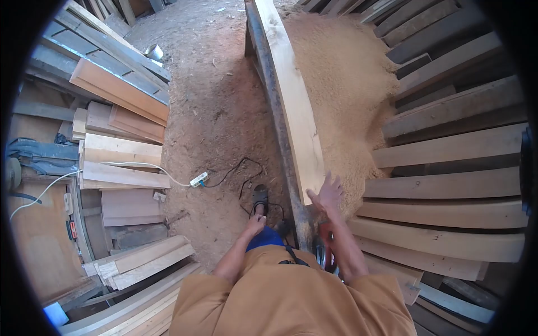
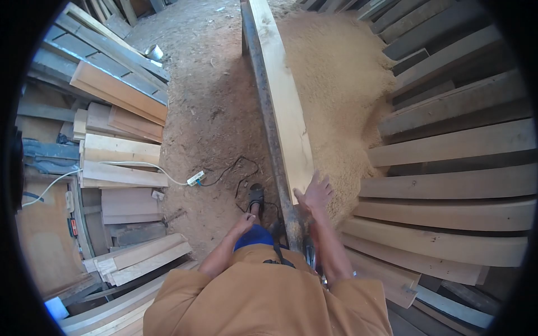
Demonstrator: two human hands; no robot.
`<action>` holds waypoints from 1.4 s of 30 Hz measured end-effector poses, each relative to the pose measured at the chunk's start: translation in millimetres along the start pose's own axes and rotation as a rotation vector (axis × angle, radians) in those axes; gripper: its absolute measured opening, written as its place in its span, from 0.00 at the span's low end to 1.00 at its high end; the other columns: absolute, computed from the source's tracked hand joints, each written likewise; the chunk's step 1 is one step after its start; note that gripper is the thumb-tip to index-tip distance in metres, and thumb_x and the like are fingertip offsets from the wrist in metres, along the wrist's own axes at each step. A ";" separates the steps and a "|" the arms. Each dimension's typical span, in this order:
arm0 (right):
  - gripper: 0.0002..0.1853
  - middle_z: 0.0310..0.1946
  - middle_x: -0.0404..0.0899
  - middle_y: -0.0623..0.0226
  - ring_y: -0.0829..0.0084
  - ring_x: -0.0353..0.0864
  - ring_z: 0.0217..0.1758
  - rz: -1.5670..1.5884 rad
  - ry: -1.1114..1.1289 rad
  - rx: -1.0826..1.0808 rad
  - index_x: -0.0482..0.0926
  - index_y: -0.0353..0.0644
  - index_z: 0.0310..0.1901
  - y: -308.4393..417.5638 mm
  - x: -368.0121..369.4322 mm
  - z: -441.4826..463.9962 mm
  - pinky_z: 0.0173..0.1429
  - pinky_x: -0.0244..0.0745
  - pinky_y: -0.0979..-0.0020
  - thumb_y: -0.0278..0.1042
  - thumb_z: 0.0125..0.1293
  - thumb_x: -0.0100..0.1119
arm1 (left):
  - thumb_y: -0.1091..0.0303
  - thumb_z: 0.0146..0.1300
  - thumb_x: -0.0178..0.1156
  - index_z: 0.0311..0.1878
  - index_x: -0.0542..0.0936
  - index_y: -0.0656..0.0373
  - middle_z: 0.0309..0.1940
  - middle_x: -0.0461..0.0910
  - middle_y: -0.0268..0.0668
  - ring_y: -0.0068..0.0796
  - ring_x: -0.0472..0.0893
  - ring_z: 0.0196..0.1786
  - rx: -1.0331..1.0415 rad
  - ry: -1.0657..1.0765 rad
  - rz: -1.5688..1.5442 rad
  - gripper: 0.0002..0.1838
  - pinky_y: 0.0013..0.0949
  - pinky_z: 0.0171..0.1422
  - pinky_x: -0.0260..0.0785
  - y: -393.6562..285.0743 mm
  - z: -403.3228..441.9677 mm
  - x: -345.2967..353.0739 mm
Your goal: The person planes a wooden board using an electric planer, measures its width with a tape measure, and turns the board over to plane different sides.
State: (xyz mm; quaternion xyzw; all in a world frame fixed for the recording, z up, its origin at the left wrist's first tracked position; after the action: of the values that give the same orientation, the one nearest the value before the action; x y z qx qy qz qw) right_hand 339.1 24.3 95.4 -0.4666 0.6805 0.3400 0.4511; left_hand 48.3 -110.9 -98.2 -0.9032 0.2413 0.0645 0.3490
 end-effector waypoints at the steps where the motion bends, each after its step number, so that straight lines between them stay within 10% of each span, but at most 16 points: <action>1: 0.64 0.77 0.57 0.34 0.33 0.64 0.75 0.051 0.022 -0.024 0.44 0.44 0.85 -4.0 -3.0 2.4 0.77 0.62 0.41 0.63 0.58 0.74 | 0.50 0.75 0.56 0.55 0.84 0.64 0.46 0.88 0.52 0.46 0.86 0.53 0.007 0.013 0.008 0.24 0.46 0.60 0.75 -0.1 -4.7 -2.5; 24: 0.74 0.71 0.58 0.26 0.31 0.72 0.67 0.085 0.202 0.018 0.29 0.44 0.85 9.8 44.6 0.2 0.73 0.70 0.45 0.56 0.52 0.79 | 0.51 0.75 0.53 0.60 0.83 0.64 0.51 0.88 0.47 0.38 0.84 0.55 -0.052 -0.032 0.015 0.26 0.38 0.62 0.74 28.7 -1.6 -19.3; 30: 0.73 0.72 0.56 0.25 0.30 0.68 0.70 0.044 0.151 0.088 0.30 0.43 0.85 17.7 44.3 -4.5 0.75 0.64 0.42 0.55 0.53 0.79 | 0.46 0.76 0.52 0.56 0.84 0.65 0.46 0.88 0.53 0.49 0.87 0.51 -0.045 -0.001 0.009 0.28 0.47 0.58 0.75 35.6 3.4 -10.6; 42: 0.74 0.75 0.50 0.22 0.27 0.61 0.75 0.054 0.197 0.131 0.29 0.44 0.85 20.3 43.0 -4.2 0.79 0.59 0.41 0.56 0.53 0.79 | 0.50 0.77 0.54 0.50 0.84 0.67 0.33 0.85 0.41 0.35 0.82 0.39 -0.015 0.018 -0.066 0.25 0.43 0.48 0.74 12.8 -2.6 -6.9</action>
State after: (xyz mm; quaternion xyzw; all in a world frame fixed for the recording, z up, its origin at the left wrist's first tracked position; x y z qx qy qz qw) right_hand 311.9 13.3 57.6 -0.4486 0.7548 0.2594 0.4022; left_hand 35.9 -118.1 -101.9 -0.9139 0.2142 0.0466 0.3417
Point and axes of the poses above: each hand's wrist, its own z-axis towards the middle knuckle, its own x-axis out of the palm, y = z × x, the point moved 4 cm from there along z, towards the middle knuckle
